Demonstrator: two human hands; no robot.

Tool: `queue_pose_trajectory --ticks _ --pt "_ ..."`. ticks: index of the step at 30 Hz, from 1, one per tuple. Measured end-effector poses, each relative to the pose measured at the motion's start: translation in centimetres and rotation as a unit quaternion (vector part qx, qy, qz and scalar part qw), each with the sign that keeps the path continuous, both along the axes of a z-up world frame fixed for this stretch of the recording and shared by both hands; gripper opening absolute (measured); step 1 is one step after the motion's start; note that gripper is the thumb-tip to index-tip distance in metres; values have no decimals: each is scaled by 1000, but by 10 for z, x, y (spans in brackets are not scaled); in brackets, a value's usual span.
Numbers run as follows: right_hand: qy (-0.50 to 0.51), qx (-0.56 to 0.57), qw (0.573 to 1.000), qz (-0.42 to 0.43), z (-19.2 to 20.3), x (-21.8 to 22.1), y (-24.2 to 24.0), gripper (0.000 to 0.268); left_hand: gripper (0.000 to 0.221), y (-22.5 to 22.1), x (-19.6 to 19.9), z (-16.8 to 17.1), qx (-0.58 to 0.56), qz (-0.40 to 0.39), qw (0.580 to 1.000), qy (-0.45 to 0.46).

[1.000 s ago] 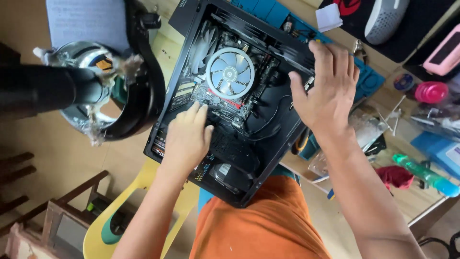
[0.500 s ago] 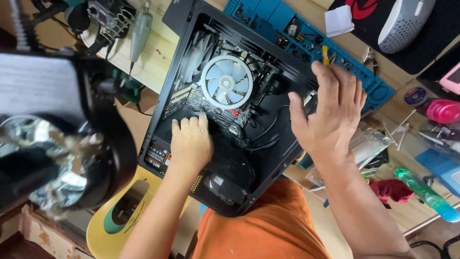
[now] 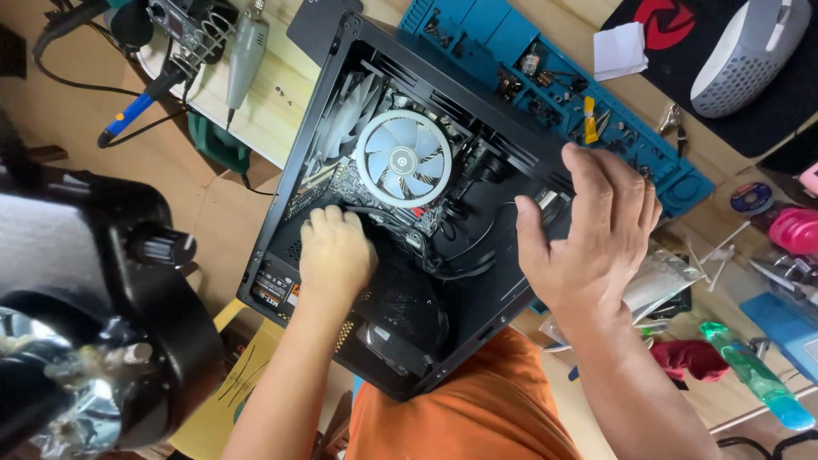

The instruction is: Repairing a computer by connecting internal cables and securing components with a screwdriver

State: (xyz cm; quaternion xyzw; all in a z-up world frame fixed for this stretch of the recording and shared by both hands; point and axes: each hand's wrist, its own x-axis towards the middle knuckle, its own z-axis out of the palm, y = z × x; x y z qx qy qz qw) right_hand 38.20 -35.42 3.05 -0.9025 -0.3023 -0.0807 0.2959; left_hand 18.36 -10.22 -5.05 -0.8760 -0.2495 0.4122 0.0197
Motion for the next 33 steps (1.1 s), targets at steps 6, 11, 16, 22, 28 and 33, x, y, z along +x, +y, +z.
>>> queue_pose_trajectory --ticks 6,11,16,22,28,33 --pt "4 8 1000 3 -2 1 -1 52 33 -5 6 2 40 43 986 -156" --pt "-7 -1 1000 1 1 1 -1 55 24 -54 2 66 -46 -22 969 -242" --pt "-71 -43 996 25 15 -6 9 62 27 -71 -43 90 -87 -82 919 -375" --pt "-44 7 974 224 -17 -73 60 16 27 -72 -73 82 -180 -78 848 -492" --pt "19 -117 935 333 -101 -109 139 19 28 -60 -98 75 -219 -98 786 -569" --pt "49 -205 914 346 -123 -111 177 35 23 -34 -145 76 -195 -22 738 -646"
